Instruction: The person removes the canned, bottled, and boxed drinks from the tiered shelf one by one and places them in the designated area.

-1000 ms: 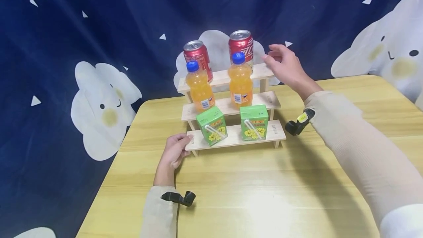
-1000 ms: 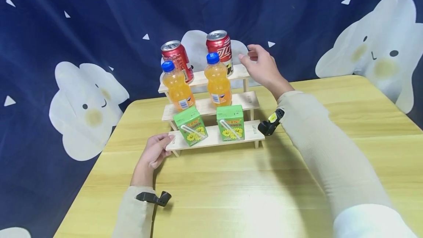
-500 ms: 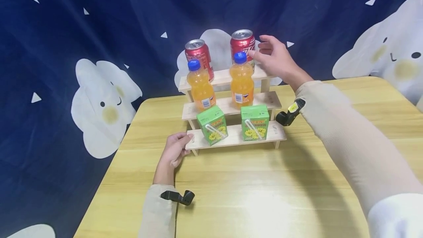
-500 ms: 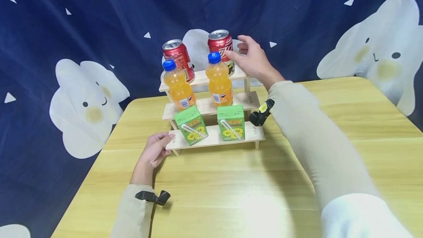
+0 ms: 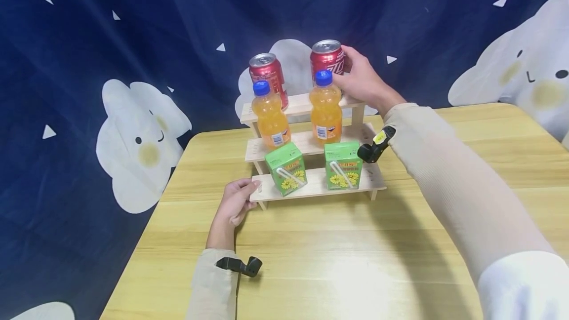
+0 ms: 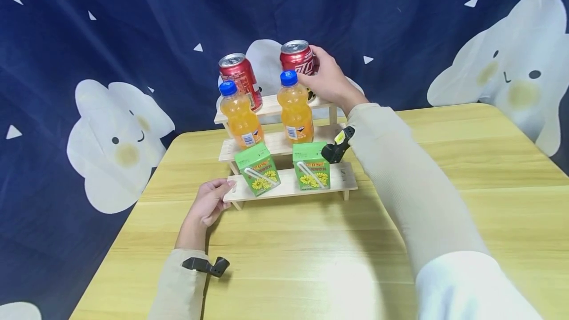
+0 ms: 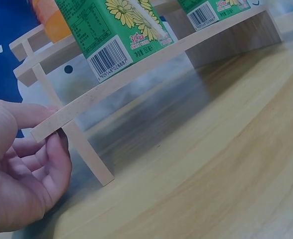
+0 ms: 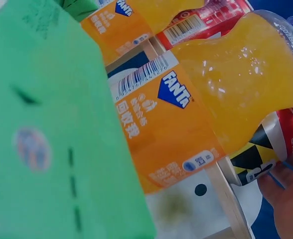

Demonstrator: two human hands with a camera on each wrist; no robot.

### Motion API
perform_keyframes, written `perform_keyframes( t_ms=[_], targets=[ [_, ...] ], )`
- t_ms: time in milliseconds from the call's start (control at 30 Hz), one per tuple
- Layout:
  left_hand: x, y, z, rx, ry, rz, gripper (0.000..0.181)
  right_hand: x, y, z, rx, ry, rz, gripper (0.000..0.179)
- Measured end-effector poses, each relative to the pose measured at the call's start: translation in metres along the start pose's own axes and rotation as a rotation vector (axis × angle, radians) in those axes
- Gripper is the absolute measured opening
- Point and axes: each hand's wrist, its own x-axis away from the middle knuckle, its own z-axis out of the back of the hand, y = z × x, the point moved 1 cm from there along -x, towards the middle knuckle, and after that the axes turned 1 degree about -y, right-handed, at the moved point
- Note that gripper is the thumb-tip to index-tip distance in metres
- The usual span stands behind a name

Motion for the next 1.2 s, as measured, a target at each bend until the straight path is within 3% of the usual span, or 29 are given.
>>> perform_keyframes(
  t_ms=[800, 1200],
  targets=[
    [0.0018, 0.0011, 0.0014, 0.004, -0.02, -0.014, 0.032, -0.0036, -0.0008, -0.0036, 0.019, 0.001, -0.025, 0.072],
    [0.0018, -0.0006, 0.0018, 0.019, -0.018, -0.016, 0.026, -0.0018, -0.0017, -0.0031, -0.009, 0.039, -0.028, 0.068]
  ],
)
